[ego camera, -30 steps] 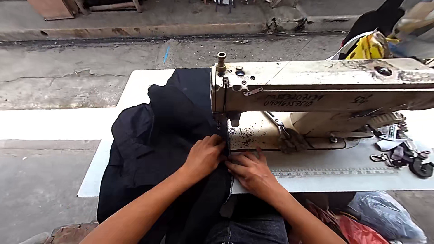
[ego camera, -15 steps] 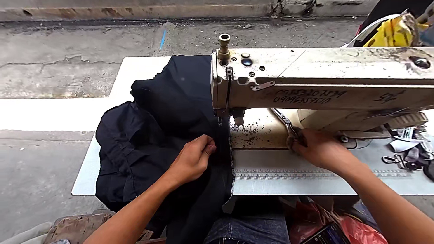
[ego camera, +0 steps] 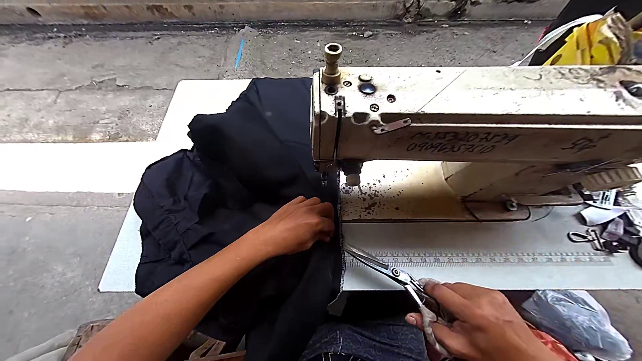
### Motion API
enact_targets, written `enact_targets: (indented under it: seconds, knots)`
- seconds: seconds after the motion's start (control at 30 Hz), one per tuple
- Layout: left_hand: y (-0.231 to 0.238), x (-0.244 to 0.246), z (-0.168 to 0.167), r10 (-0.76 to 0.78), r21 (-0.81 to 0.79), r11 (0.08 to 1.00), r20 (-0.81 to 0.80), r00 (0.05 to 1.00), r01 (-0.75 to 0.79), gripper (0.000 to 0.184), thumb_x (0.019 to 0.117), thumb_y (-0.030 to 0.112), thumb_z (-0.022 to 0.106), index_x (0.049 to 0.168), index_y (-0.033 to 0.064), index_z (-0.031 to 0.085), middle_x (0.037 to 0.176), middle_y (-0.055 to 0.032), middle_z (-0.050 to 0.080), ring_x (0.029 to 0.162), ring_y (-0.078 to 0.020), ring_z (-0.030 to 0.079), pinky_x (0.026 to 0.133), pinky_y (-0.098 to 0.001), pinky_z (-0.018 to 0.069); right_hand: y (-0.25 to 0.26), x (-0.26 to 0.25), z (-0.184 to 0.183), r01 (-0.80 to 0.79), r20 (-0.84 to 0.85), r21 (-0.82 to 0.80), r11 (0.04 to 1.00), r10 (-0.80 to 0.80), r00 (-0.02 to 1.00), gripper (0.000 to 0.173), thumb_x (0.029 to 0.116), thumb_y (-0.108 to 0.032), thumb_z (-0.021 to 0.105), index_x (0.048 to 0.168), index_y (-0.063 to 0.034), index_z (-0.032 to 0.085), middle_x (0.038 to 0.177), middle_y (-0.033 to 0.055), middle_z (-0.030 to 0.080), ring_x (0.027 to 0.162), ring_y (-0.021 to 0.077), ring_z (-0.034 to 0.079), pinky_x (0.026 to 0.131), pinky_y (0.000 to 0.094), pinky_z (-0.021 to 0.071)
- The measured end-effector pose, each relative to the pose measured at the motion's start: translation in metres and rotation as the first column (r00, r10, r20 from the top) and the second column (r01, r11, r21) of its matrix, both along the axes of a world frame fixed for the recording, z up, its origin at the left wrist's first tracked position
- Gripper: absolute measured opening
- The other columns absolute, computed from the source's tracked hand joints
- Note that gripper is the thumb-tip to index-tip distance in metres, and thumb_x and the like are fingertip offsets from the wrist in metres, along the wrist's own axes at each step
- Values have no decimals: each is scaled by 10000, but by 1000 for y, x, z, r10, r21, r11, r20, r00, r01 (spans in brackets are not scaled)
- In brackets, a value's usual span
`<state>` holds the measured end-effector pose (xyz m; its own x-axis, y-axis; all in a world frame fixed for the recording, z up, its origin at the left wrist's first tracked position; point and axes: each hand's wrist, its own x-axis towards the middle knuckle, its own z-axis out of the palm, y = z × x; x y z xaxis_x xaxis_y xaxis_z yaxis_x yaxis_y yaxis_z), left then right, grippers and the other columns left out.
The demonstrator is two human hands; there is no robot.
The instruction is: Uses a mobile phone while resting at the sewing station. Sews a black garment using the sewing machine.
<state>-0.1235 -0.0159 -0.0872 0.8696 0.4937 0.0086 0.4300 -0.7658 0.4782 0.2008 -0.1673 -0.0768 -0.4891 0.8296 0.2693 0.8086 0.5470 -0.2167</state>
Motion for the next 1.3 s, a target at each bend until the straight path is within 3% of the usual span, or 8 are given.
enact_targets:
  seconds: [0.23, 0.33, 0.37, 0.5, 0.87, 0.97, 1.13, 1.3]
  knots:
    - [9, -9, -4, 31, -93, 995, 47, 998, -26, 246, 1066, 169, 479, 1012, 50, 687, 925, -92, 685, 914, -249, 658, 795, -422, 506, 28, -12, -2, -46, -8, -18, 999, 46, 999, 462, 870, -506, 546, 714, -80, 637, 524, 27, 513, 435, 193, 551, 368, 358, 399]
    - [8, -10, -7, -19, 14, 1000, 60, 998, 18, 276, 1060, 163, 500, 1231, 127, 714, 1005, -93, 718, 918, -273, 694, 774, -447, 533, 31, -12, -3, -62, 11, -34, 997, 63, 998, 447, 863, -493, 548, 685, -88, 611, 512, 22, 490, 425, 191, 540, 360, 358, 387]
    - [9, -10, -7, -47, 43, 998, 59, 997, 45, 278, 1055, 169, 515, 1234, 142, 727, 1019, -96, 716, 911, -278, 696, 755, -448, 533, 31, -11, -4, -65, 21, -26, 998, 66, 998, 444, 868, -489, 547, 682, -90, 609, 511, 21, 488, 424, 188, 539, 358, 354, 385]
    - [12, -8, -9, -107, 104, 990, 64, 992, 100, 207, 1017, 91, 522, 958, 101, 721, 982, -83, 709, 854, -260, 683, 665, -416, 503, 31, -9, -5, -70, 32, -8, 998, 70, 997, 437, 871, -481, 543, 677, -95, 605, 508, 20, 487, 420, 184, 534, 356, 347, 379]
    - [10, -8, -6, -20, 78, 997, 56, 998, 15, 212, 1052, 109, 465, 1011, 66, 669, 919, -95, 690, 839, -265, 689, 662, -413, 513, 44, -20, 0, -72, 1, -61, 995, 73, 997, 453, 861, -506, 550, 692, -92, 623, 514, 24, 496, 436, 199, 550, 366, 365, 385]
    - [10, -13, -4, 56, -32, 998, 116, 992, -53, 217, 1055, 114, 469, 1020, 55, 675, 918, -86, 690, 844, -225, 690, 699, -403, 545, 43, -17, -2, -78, 13, -44, 996, 79, 997, 448, 869, -501, 544, 682, -99, 605, 513, 22, 487, 433, 195, 540, 364, 361, 376]
    - [5, -21, 2, 275, -302, 939, 360, 892, -167, 194, 1030, 98, 510, 974, 30, 683, 845, 21, 664, 797, 19, 619, 762, -152, 520, 40, -14, -4, -77, 16, -20, 997, 77, 997, 440, 871, -499, 545, 680, -106, 598, 509, 14, 485, 431, 187, 535, 367, 352, 376]
    - [0, -19, 4, 516, -642, 758, 480, 710, -116, 123, 1023, 60, 532, 980, 82, 645, 902, 16, 724, 851, -72, 694, 811, -255, 585, 41, -14, -5, -81, 12, -26, 996, 82, 997, 440, 876, -498, 552, 699, -100, 610, 522, 23, 503, 442, 192, 549, 375, 356, 390]
